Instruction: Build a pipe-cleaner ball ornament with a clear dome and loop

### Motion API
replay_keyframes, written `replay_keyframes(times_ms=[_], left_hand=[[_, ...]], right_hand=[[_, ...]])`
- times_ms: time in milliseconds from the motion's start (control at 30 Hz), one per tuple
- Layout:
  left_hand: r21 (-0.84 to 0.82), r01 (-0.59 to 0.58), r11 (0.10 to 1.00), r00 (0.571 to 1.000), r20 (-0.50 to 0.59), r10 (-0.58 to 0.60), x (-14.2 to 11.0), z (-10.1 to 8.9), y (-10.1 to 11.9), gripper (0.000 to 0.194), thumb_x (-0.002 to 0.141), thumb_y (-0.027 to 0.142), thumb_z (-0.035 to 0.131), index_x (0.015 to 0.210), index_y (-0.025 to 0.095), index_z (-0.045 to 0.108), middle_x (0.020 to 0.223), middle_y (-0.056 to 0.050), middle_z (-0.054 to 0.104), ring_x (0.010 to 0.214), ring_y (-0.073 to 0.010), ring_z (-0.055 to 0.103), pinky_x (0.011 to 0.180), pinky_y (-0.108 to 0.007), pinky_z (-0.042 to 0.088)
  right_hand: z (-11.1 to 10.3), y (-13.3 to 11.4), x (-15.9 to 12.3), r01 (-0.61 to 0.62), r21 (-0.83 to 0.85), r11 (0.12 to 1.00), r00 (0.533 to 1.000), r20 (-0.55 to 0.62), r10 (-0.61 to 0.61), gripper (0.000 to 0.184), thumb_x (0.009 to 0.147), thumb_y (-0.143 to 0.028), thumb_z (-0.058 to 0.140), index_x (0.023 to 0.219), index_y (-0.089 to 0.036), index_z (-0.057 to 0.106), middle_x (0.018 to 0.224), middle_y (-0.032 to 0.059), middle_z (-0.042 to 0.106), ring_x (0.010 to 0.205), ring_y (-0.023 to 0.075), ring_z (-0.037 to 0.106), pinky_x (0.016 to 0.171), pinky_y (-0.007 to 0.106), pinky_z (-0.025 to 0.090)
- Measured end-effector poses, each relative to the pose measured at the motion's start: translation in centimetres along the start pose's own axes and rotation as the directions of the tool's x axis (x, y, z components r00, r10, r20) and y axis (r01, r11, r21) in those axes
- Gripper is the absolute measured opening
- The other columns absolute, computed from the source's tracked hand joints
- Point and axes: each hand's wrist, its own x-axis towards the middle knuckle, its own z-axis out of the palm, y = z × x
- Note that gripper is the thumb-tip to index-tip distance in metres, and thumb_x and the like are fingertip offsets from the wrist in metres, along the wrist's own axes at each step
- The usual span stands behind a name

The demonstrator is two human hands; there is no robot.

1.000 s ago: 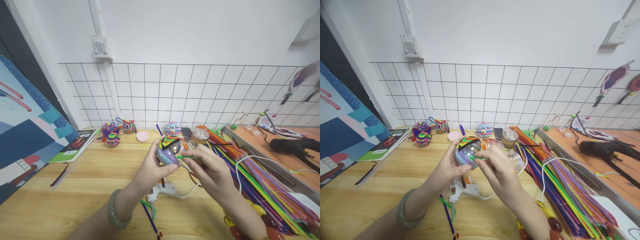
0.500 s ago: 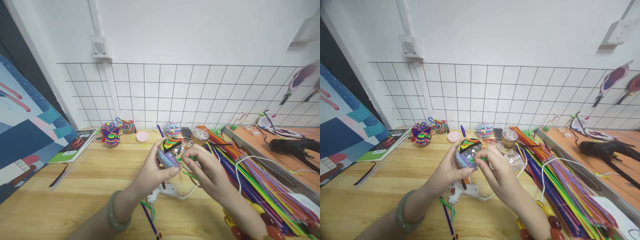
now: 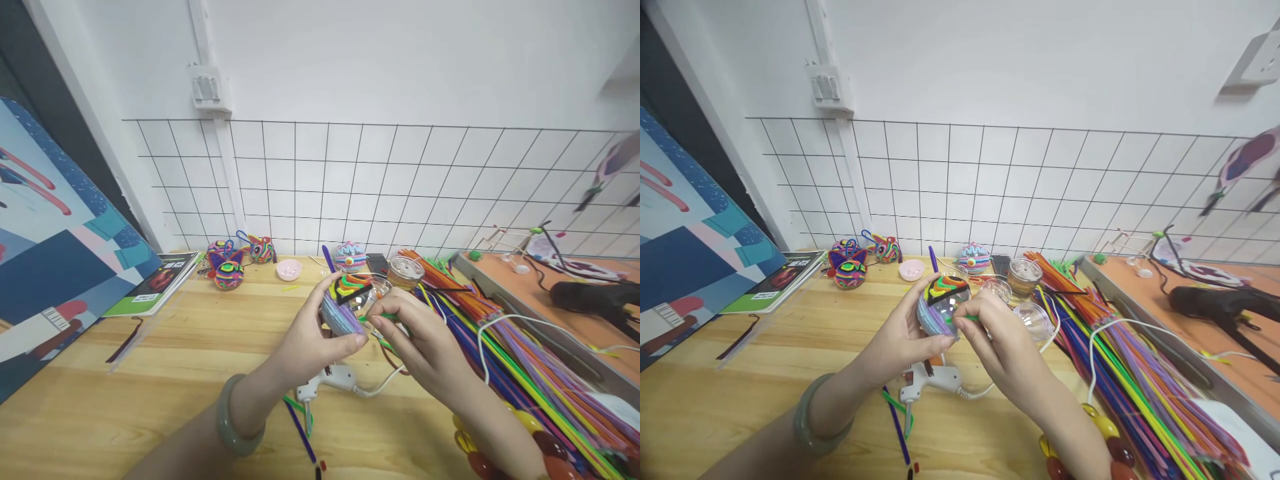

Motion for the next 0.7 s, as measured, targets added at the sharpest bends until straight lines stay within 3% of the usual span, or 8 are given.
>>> replay_keyframes(times_ms=[300, 700], left_hand=[[0.000, 0.023, 1.000, 1.000, 0.004, -0.023, 0.00, -0.06, -0.05, 0.082, 0.070, 0.020, 0.076, 0.139, 0.029, 0.031, 0.120, -0.009, 0.061, 0.120, -0.0282, 0.053, 0.100, -0.042, 0.044], [0.005, 0.019, 1.000, 1.000, 0.009, -0.019, 0.05, -0.05, -0.01, 0.082, 0.070, 0.020, 0.076, 0.138, 0.029, 0.033, 0.131, -0.009, 0.055, 0.120, -0.0267, 0.053, 0.103, -0.040, 0.041]], right_hand=[[0.11, 0.23, -0.07, 0.001, 0.009, 1.000, 1.000, 0.020, -0.001, 0.009, 0.095, -0.017, 0.046, 0.091, -0.019, 0.053, 0.080, 0.0029, 0.053, 0.075, 0.0150, 0.052, 0.066, 0.028, 0.042], [0.07, 0.29, 0.00, 0.030, -0.016, 0.999, 0.999, 0.039, -0.030, 0.008, 0.094, -0.015, 0.046, 0.092, -0.021, 0.051, 0.082, 0.0019, 0.055, 0.077, 0.0146, 0.052, 0.068, 0.026, 0.042]])
